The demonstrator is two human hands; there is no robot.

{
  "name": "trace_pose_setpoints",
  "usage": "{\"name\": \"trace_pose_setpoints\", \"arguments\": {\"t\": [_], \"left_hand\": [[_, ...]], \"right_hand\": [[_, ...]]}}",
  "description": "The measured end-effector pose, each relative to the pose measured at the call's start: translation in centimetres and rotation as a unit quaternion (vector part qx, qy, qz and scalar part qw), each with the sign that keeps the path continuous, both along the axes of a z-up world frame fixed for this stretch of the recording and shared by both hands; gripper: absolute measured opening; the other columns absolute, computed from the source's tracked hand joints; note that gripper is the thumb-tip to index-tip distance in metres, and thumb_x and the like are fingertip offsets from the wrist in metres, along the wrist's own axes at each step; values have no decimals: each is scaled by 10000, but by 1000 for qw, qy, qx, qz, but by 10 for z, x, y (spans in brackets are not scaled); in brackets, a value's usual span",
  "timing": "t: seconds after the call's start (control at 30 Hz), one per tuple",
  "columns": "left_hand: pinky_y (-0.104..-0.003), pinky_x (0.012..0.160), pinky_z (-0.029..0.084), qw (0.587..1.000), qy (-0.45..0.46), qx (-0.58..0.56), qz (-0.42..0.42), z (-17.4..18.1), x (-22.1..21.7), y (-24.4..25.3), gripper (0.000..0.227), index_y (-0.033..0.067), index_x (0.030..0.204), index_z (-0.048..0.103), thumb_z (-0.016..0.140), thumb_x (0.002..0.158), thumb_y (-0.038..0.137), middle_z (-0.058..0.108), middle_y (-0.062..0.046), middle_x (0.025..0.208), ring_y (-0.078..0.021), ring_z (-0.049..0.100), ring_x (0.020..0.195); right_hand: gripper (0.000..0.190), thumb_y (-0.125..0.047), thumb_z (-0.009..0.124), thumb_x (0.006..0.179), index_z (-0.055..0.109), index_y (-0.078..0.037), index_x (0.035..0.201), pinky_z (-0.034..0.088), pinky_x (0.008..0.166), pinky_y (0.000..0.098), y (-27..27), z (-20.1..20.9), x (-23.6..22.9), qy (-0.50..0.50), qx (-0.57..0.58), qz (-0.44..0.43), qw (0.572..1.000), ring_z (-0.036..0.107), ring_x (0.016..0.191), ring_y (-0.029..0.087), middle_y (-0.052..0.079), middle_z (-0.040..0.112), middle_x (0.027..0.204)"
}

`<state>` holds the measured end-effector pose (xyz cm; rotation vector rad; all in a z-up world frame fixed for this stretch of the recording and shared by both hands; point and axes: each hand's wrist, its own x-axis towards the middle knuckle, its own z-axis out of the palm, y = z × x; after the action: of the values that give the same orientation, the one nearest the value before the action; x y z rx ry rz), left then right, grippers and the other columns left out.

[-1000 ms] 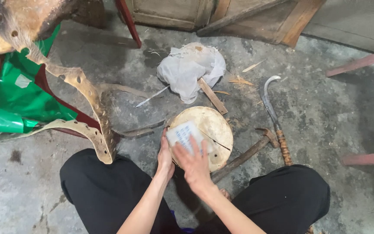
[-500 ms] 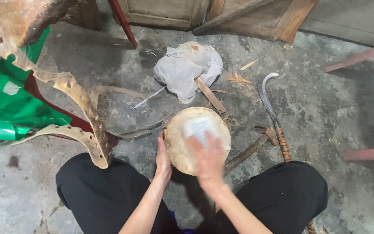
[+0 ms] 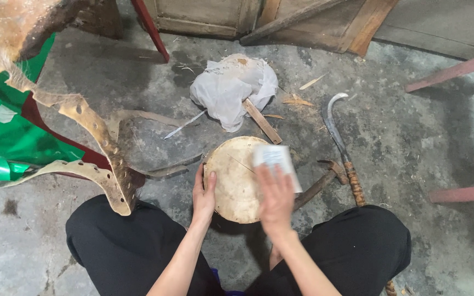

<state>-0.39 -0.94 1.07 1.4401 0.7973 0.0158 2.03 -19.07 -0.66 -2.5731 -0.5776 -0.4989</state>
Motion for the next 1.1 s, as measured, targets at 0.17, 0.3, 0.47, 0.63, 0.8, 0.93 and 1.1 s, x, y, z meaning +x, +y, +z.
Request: {"name": "trace_pose_setpoints", "arguments": {"t": [0.17, 0.3, 0.47, 0.63, 0.8, 0.93, 1.1], "left_hand": [[-553, 1175, 354, 1000, -7, 3, -16, 9, 0, 5, 749, 86, 1600, 329, 524, 1006, 498, 405, -279, 1572, -444, 369, 1466], [-585, 1203, 289, 999, -45, 21, -23, 21, 3, 8, 727, 116, 1629, 245, 527, 1026, 411, 316, -313, 1602, -492, 281, 1482], [-554, 1207, 300, 998, -46, 17, -37, 9, 2, 9, 669, 157, 1619, 302, 484, 1036, 432, 363, -261, 1603, -443, 294, 1499], [-542, 1214, 292, 998, -38, 10, -41, 10, 2, 9, 670, 198, 1624, 302, 472, 1032, 462, 359, -220, 1622, -416, 291, 1512], [-559, 1211, 281, 998, -47, 19, -35, 6, 3, 8, 657, 176, 1621, 305, 474, 1042, 436, 367, -250, 1607, -440, 285, 1505], [-555, 1208, 282, 998, -44, 25, -47, 8, 5, 8, 610, 177, 1624, 298, 433, 1060, 369, 351, -250, 1615, -442, 277, 1507], [-569, 1206, 280, 998, -35, 13, -47, 5, 3, 9, 654, 204, 1633, 278, 448, 1050, 448, 331, -237, 1627, -444, 258, 1514]], "right_hand": [[542, -211, 248, 1040, 522, -193, 1508, 196, 1208, 571, 33, -4, 1, 57, -34, 102, 993, 353, 1481, 337, 34, 532, 1509], [594, -143, 411, 950, 456, -178, 1541, 105, 1261, 549, 66, -15, 38, 65, -94, 128, 985, 284, 1522, 283, 0, 469, 1566], [693, -420, 460, 888, 432, -197, 1544, 70, 1265, 568, 66, -35, 49, 60, -113, 163, 978, 217, 1552, 279, -15, 413, 1619], [602, -71, 532, 849, 558, -126, 1448, 151, 1212, 628, 73, 24, 28, 43, -125, 127, 983, 280, 1520, 366, 41, 543, 1524], [481, -120, 498, 952, 595, -159, 1422, 203, 1212, 566, 70, -6, 33, 48, -95, 108, 988, 325, 1496, 331, -11, 585, 1485], [471, -165, 429, 992, 585, -191, 1436, 158, 1224, 574, 77, -31, 24, 57, -88, 135, 985, 261, 1532, 315, -28, 520, 1541], [702, -566, 214, 994, 376, -211, 1577, 84, 1253, 576, 62, -89, 33, -36, -56, 178, 982, 183, 1559, 358, -59, 350, 1669]]}}
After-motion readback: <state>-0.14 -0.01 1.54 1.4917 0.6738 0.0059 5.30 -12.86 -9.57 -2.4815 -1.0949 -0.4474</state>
